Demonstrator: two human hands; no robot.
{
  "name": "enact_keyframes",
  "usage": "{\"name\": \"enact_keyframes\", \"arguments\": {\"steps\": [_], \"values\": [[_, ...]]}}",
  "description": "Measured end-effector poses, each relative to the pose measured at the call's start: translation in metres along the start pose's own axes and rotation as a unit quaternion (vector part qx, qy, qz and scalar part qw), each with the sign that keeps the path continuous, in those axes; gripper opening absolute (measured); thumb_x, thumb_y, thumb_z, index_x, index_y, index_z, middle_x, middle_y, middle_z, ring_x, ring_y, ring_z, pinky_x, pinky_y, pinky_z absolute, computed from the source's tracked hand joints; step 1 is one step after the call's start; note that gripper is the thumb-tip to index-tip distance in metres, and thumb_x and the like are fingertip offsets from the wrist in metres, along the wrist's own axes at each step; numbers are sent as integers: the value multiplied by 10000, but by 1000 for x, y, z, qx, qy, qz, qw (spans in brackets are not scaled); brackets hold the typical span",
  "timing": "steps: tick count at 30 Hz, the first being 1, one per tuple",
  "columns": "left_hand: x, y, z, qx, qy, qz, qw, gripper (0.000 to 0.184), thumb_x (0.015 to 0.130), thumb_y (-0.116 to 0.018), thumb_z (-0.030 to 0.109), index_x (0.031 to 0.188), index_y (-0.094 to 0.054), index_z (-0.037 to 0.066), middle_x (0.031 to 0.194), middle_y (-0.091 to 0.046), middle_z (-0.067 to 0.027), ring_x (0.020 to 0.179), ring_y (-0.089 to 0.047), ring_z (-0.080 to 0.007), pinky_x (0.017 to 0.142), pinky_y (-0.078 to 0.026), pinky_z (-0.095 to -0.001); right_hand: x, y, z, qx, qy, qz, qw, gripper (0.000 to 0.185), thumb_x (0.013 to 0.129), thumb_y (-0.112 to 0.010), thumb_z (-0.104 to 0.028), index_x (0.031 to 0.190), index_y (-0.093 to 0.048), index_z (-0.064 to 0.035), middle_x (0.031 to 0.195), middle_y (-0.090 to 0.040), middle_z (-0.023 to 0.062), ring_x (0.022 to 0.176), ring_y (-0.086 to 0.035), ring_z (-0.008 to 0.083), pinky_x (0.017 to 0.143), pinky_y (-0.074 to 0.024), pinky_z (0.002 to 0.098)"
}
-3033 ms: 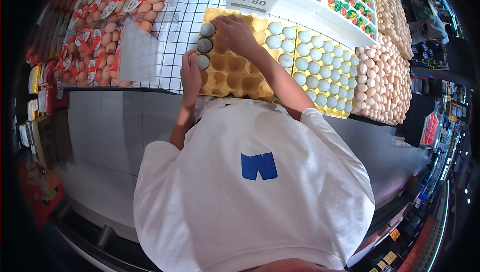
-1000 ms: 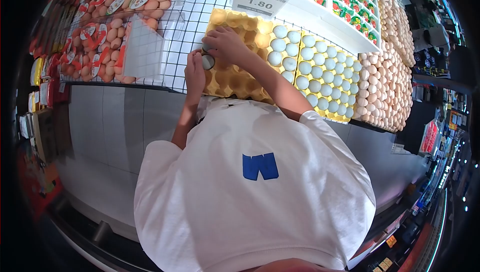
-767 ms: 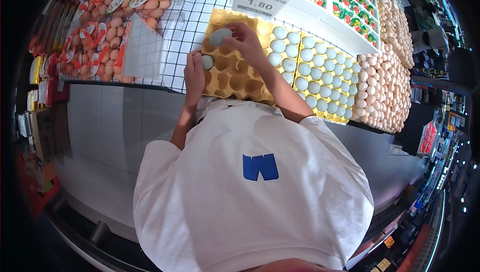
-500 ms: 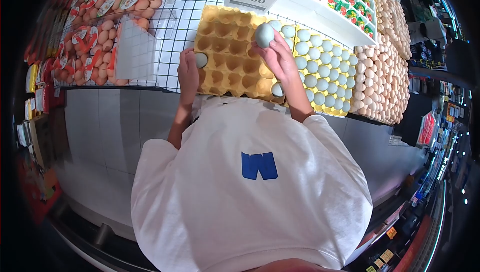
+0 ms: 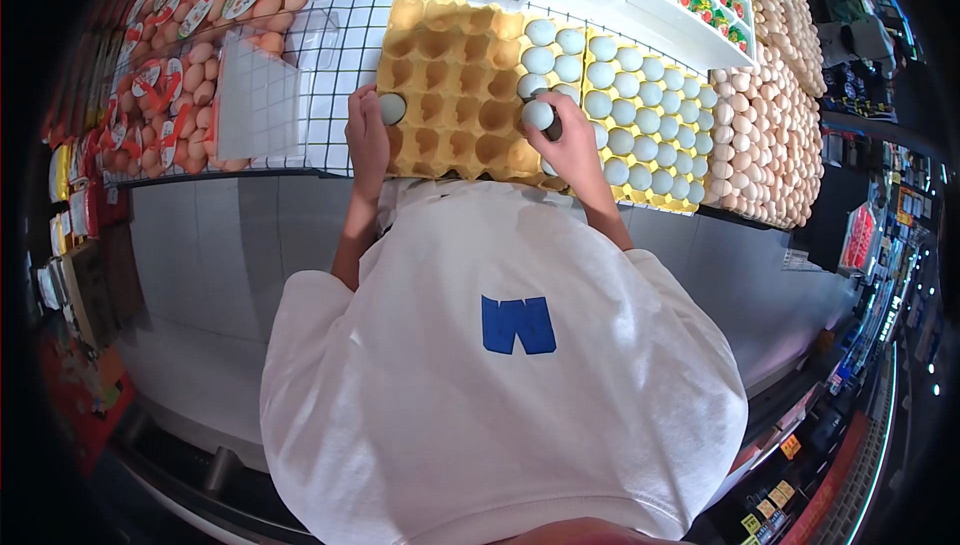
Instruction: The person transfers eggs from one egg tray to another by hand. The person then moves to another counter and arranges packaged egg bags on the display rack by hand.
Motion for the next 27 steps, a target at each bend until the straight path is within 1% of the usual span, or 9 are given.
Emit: {"name": "enact_keyframes", "arguments": {"steps": [1,3,6,13,16,18,21,26,27], "values": [[0,0,-1,1,0,0,1000,358,1019,-403,293,1161,-549,-2,817,-591,-64,730,-517,-124,699,-427,-269,0,0,0,1,0,0,1000,329,723,-718,-87,1024,-589,-63,952,-628,111,844,-614,280,736,-473,371],[0,0,0,-2,-11,6,1000,354,1019,-406,291,1164,-547,0,800,-579,-56,713,-505,-114,682,-420,-261,-1,-3,-7,-118,105,-16,987,323,702,-725,-86,1001,-603,-61,936,-625,97,888,-591,284,780,-436,387],[0,0,3,6,-12,3,1000,355,1019,-409,295,1162,-549,1,796,-573,-53,714,-506,-111,681,-419,-261,-4,-8,-1,-118,122,-14,985,299,697,-728,-90,972,-613,-60,948,-618,88,926,-570,279,801,-409,392],[0,0,3,13,-2,4,1000,364,1020,-404,303,1165,-550,2,808,-585,-58,746,-526,-127,713,-430,-274,1,-12,-9,-137,155,30,978,273,710,-734,-87,957,-622,-60,981,-613,76,933,-565,279,779,-426,389],[1,-1,0,-27,18,0,999,392,1028,-370,314,1167,-551,-5,905,-612,-80,820,-552,-143,766,-441,-280,17,-44,-26,-62,189,-27,980,259,746,-723,-116,981,-625,-66,999,-605,67,954,-557,259,783,-444,378],[2,1,0,-42,8,-7,999,429,1037,-321,323,1170,-551,-14,1029,-614,-107,925,-569,-166,840,-445,-291,29,-73,-49,-45,213,-49,975,257,755,-708,-131,990,-622,-73,986,-605,60,949,-557,256,791,-447,375],[3,0,-6,-94,39,-16,995,448,1042,-286,323,1180,-544,-17,1095,-597,-123,995,-566,-177,886,-440,-295,41,-112,-73,-43,261,-87,961,260,760,-682,-152,1004,-617,-91,958,-605,47,948,-556,244,813,-450,372],[5,2,-11,-111,53,-18,992,478,1041,-254,345,1206,-525,-13,1077,-608,-122,1004,-575,-188,898,-438,-294,53,-158,-78,-133,319,-118,931,298,703,-690,-148,990,-619,-110,924,-597,31,955,-549,220,844,-444,367],[6,2,-14,-100,56,-18,993,483,1040,-249,347,1207,-524,-13,1074,-614,-124,1001,-579,-189,896,-440,-297,54,-160,-76,-143,304,-162,928,340,747,-685,-138,1075,-598,-118,980,-601,33,994,-553,228,868,-454,368]]}}
Point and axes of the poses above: each hand's wrist, its own x-axis towards the middle knuckle, its own y-axis out of the back of the hand, z = x × y, the point moved 5 cm from there along x, towards the middle knuckle
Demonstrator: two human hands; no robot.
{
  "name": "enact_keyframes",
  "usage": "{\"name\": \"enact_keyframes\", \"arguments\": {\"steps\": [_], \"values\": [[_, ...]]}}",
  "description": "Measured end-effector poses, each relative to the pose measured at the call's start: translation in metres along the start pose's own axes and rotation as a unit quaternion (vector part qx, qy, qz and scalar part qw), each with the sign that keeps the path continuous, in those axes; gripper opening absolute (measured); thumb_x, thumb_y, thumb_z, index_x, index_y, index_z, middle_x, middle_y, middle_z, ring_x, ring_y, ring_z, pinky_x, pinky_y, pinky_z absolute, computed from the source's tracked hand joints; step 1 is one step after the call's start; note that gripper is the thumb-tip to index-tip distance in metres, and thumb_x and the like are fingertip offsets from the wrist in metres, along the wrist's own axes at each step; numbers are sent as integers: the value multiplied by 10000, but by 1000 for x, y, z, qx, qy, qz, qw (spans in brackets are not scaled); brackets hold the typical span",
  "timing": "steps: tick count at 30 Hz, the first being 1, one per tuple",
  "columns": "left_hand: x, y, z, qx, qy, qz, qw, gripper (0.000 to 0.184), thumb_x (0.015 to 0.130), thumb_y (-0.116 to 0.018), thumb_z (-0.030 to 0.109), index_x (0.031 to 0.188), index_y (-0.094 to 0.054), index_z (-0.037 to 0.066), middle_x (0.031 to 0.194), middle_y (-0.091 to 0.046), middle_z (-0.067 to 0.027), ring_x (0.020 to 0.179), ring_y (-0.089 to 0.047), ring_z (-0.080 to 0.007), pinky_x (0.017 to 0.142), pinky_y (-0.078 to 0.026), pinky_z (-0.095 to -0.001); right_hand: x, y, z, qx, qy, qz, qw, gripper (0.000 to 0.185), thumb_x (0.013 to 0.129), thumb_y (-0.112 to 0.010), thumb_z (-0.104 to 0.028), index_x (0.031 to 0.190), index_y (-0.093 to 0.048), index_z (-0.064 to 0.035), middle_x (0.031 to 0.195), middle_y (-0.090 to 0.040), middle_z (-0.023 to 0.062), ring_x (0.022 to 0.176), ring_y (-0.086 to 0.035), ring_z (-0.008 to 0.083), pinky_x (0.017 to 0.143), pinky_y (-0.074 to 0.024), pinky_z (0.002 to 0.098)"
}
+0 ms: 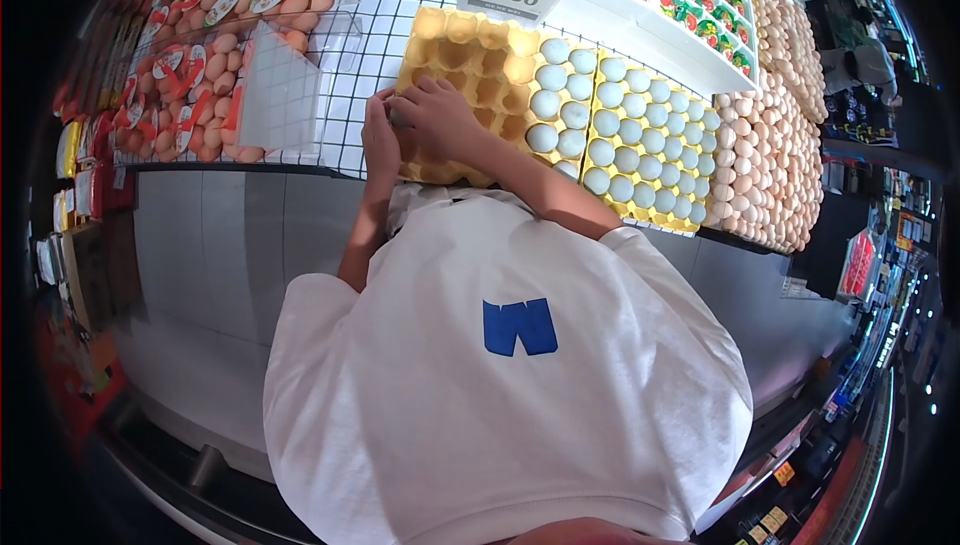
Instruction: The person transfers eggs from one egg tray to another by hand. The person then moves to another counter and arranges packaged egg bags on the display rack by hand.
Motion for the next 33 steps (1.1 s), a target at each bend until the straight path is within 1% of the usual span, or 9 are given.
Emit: {"name": "enact_keyframes", "arguments": {"steps": [5,7,8,10,15,20,22,26,33], "values": [[-2,0,3,12,19,4,1000,497,1042,-244,362,1205,-525,-14,1076,-629,-136,999,-587,-193,896,-442,-304,-14,37,12,244,-158,30,956,284,832,-594,-74,1116,-602,-82,1002,-627,82,1047,-554,239,905,-442,375],[-2,-2,-2,-38,23,3,999,505,1043,-255,378,1197,-530,-16,1089,-629,-142,999,-589,-194,897,-444,-306,-32,47,28,609,-281,63,739,349,907,-486,-39,1252,-522,-67,1152,-592,125,1145,-532,243,952,-446,392],[-3,-3,-1,-39,23,1,999,505,1043,-255,378,1197,-530,-16,1089,-629,-142,999,-589,-194,897,-444,-306,-41,52,34,608,-282,64,740,349,907,-486,-39,1252,-522,-67,1152,-592,125,1145,-532,243,952,-446,392],[-5,-5,7,2,-27,-7,1000,508,1042,-270,390,1189,-532,-20,1090,-629,-145,1001,-589,-195,901,-444,-306,-65,52,43,766,-325,102,546,415,920,-450,-16,1333,-435,-47,1260,-516,148,1193,-503,255,1001,-441,417],[-1,-4,-3,7,-17,-4,1000,496,1043,-275,374,1182,-534,-26,1091,-627,-144,1010,-587,-201,912,-437,-316,-113,69,44,828,-233,168,481,531,878,-501,-23,1396,-385,-25,1270,-495,143,1196,-498,301,1059,-384,474],[2,-4,-10,5,-16,-24,1000,478,1044,-277,359,1168,-541,-21,1095,-621,-141,1015,-581,-213,915,-429,-326,-151,81,41,752,-285,261,534,539,850,-622,-62,1358,-444,-35,1129,-579,86,1098,-555,206,967,-441,363],[2,-1,-10,54,-61,-14,997,467,1041,-288,360,1165,-542,-12,1085,-619,-140,1005,-582,-225,906,-429,-333,-167,92,40,478,-342,261,766,516,796,-718,-96,1269,-519,-42,1089,-605,50,1017,-566,157,864,-470,335],[-1,-5,-3,48,-68,-24,996,458,1039,-297,362,1163,-542,-4,1076,-615,-144,1002,-583,-240,900,-430,-342,-177,95,13,85,-346,206,911,408,719,-774,-85,1084,-591,-71,1027,-614,101,925,-572,221,836,-456,321],[-8,-7,12,106,-96,-34,989,455,1036,-305,365,1182,-529,-2,1105,-607,-163,1023,-581,-260,906,-430,-355,-177,77,-1,-94,-303,194,928,378,668,-793,-178,989,-614,-88,1032,-601,67,1034,-532,269,862,-373,414]]}}
Point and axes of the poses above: each hand's wrist, its own x-axis towards the middle knuckle, its own y-axis out of the back of the hand, z = x × y, the point moved 5 cm from there along x, towards the middle knuckle
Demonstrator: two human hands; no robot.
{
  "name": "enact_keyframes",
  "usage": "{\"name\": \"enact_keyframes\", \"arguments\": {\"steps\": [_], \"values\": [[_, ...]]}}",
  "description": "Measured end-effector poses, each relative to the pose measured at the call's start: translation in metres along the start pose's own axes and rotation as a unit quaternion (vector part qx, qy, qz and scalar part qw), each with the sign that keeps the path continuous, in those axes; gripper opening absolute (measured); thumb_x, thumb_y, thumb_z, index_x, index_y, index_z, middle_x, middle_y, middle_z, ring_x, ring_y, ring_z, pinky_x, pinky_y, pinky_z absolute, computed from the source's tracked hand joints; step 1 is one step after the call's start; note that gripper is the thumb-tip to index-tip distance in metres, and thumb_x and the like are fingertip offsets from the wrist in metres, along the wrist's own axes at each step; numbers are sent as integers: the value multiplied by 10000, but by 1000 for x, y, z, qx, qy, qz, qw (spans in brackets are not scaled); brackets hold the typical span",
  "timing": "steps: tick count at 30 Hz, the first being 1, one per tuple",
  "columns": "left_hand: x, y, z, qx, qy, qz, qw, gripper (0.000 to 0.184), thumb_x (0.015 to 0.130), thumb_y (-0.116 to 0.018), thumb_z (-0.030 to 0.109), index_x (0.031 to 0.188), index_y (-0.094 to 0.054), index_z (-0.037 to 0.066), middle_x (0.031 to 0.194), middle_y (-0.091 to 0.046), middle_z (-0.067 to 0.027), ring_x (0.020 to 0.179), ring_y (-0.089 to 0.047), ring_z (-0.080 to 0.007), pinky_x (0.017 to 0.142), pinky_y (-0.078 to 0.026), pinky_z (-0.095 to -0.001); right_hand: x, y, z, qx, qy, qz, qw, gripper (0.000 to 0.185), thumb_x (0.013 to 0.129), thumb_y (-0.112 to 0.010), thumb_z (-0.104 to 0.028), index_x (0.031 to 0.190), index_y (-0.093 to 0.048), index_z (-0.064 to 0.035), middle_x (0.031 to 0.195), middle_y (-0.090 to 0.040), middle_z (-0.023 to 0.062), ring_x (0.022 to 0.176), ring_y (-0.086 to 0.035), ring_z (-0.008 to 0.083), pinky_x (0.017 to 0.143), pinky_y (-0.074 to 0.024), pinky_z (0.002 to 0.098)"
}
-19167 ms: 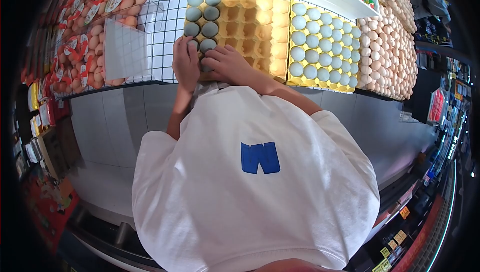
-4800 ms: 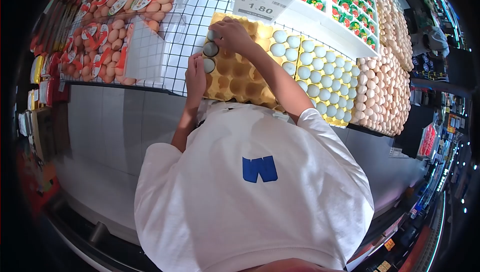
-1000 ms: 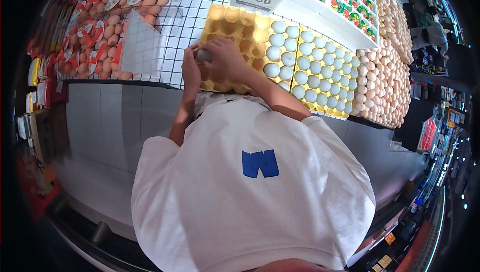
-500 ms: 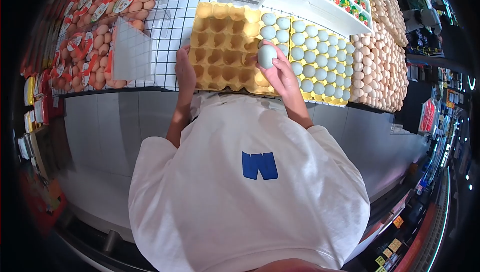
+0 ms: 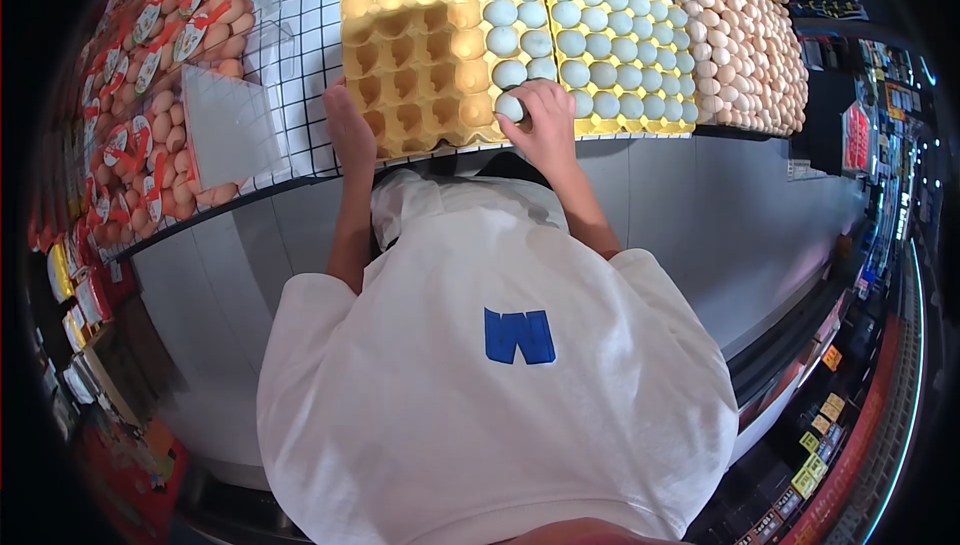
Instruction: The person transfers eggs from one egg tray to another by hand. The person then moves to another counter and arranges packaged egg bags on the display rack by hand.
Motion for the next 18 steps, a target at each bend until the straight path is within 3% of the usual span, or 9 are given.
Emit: {"name": "enact_keyframes", "arguments": {"steps": [5,10,13,16,18], "values": [[0,1,4,17,-3,-4,1000,439,1031,-324,356,1191,-521,-2,1119,-605,-166,1039,-582,-274,909,-431,-359,-10,15,-17,-5,-11,67,998,257,736,-735,-118,968,-631,-81,1043,-602,68,1033,-542,278,847,-387,393],[2,-2,-7,-2,16,-32,999,383,976,-481,255,1233,-472,-29,1160,-578,-191,1059,-572,-313,939,-429,-375,-48,11,-36,9,-56,100,993,207,764,-691,-95,959,-629,-63,1031,-589,81,1029,-537,289,861,-390,404],[5,-4,-23,22,-20,-33,999,438,919,-555,209,1260,-437,-40,1199,-555,-217,1096,-559,-328,955,-428,-384,-71,1,-61,22,-61,95,993,192,770,-679,-82,953,-630,-56,1004,-593,88,999,-545,293,845,-404,411],[3,-4,-19,53,-53,-48,996,488,889,-571,194,1283,-408,-43,1227,-527,-231,1110,-548,-351,953,-432,-401,-104,-30,-82,60,-98,37,993,199,780,-668,-90,973,-633,-54,995,-603,97,1000,-552,297,833,-416,416],[-1,-4,-11,58,-70,-57,994,498,880,-563,174,1292,-393,-49,1235,-509,-241,1124,-529,-367,954,-426,-414,-131,-59,-91,54,-145,-97,983,233,786,-662,-130,1003,-637,-49,968,-623,137,957,-582,329,803,-449,438]]}}
Point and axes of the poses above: each hand's wrist, its own x-axis towards the middle knuckle, its own y-axis out of the back of the hand, z = x × y, the point moved 5 cm from there along x, towards the middle knuckle
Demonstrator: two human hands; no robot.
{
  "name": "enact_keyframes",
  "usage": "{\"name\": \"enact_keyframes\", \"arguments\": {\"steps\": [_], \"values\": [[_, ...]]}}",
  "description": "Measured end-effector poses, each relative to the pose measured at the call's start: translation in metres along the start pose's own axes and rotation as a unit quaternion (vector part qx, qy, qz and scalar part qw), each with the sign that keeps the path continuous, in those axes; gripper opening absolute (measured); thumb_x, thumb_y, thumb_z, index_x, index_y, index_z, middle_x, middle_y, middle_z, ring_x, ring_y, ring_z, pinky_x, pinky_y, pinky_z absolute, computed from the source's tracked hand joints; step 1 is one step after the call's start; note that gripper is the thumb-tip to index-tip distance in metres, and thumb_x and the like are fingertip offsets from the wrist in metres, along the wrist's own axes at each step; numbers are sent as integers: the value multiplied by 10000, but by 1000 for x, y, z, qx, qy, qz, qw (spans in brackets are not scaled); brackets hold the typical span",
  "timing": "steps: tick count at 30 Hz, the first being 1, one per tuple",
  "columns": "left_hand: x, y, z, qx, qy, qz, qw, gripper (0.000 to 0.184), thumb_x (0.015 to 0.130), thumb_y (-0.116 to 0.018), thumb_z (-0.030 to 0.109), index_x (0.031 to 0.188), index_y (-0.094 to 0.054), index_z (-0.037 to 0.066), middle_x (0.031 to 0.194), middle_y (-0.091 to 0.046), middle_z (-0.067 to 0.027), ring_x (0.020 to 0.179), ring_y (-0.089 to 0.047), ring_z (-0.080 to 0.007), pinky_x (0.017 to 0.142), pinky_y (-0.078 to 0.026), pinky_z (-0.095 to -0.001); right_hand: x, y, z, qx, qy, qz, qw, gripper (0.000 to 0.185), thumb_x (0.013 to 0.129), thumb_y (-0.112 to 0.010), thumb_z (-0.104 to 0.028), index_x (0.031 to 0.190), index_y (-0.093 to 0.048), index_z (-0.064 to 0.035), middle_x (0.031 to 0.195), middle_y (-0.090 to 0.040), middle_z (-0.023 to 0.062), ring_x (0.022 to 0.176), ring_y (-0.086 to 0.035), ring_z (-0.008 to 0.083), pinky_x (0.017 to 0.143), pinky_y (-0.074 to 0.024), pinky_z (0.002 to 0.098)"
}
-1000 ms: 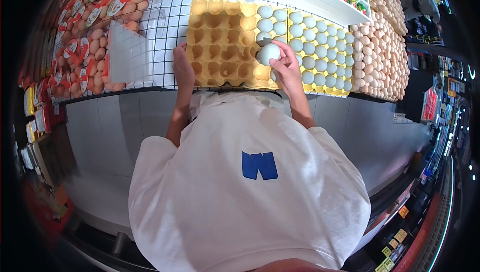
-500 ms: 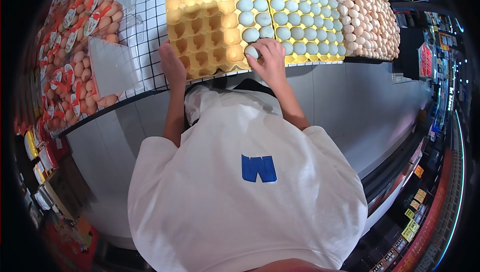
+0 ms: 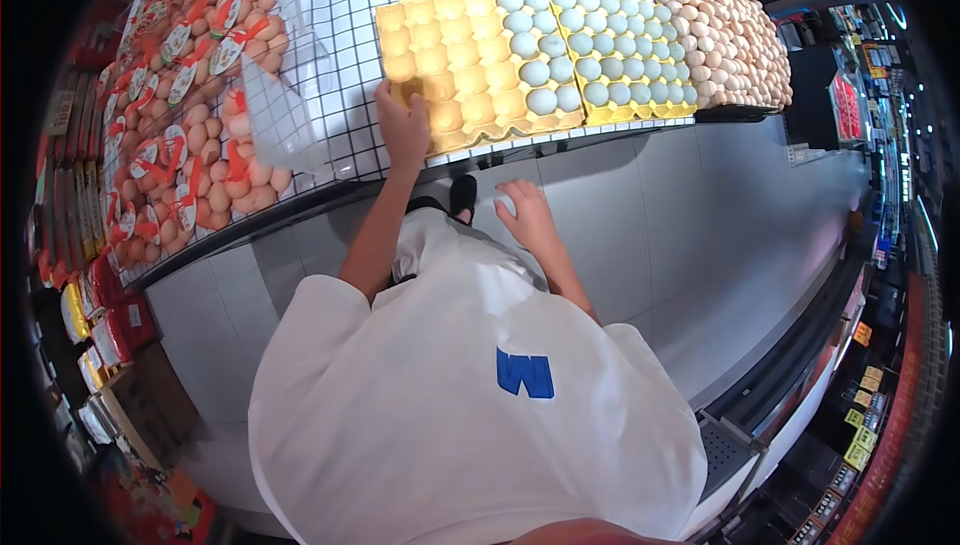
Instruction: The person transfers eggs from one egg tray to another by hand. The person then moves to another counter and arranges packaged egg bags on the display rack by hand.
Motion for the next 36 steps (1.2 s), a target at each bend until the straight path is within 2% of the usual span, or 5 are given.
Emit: {"name": "enact_keyframes", "arguments": {"steps": [23,27,30,34,36], "values": [[-102,110,-34,128,-208,-200,949,564,870,-581,210,1368,-386,33,1399,-340,-239,1302,-348,-406,1051,-333,-479,-200,-158,-127,20,-235,-174,956,376,829,-650,-240,1155,-609,-56,1040,-638,223,959,-620,387,842,-499,446],[-135,246,-233,268,-3,-379,886,476,865,-552,292,1286,-513,73,1286,-533,-181,1233,-469,-379,1031,-385,-474,-143,-179,-155,-58,-100,-236,965,366,824,-657,-244,1134,-612,-54,1009,-641,221,931,-624,393,816,-504,453],[-180,428,-484,443,-11,-305,843,317,891,-516,325,986,-682,72,889,-669,-238,841,-649,-417,759,-526,-513,-88,-197,-201,-106,-43,-257,959,358,821,-667,-252,1118,-613,-59,1023,-636,220,946,-614,403,823,-499,458],[-263,716,-537,251,425,15,870,331,858,-537,255,947,-682,-28,841,-664,-278,830,-646,-439,765,-496,-504,-36,-254,-274,-119,15,-251,960,346,824,-663,-248,1110,-613,-60,1038,-632,212,965,-609,396,835,-496,450],[-315,815,-543,178,398,109,893,248,878,-525,266,761,-574,53,581,-519,-30,463,-460,-134,378,-327,-307,-20,-293,-325,-79,92,-207,971,324,819,-657,-241,1084,-609,-61,999,-629,184,926,-618,380,815,-502,462]]}}
Point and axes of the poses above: each hand's wrist, its own x-axis towards the middle knuckle, its own y-axis out of the back of the hand, z = x × y, the point moved 5 cm from there along x, towards the middle knuckle
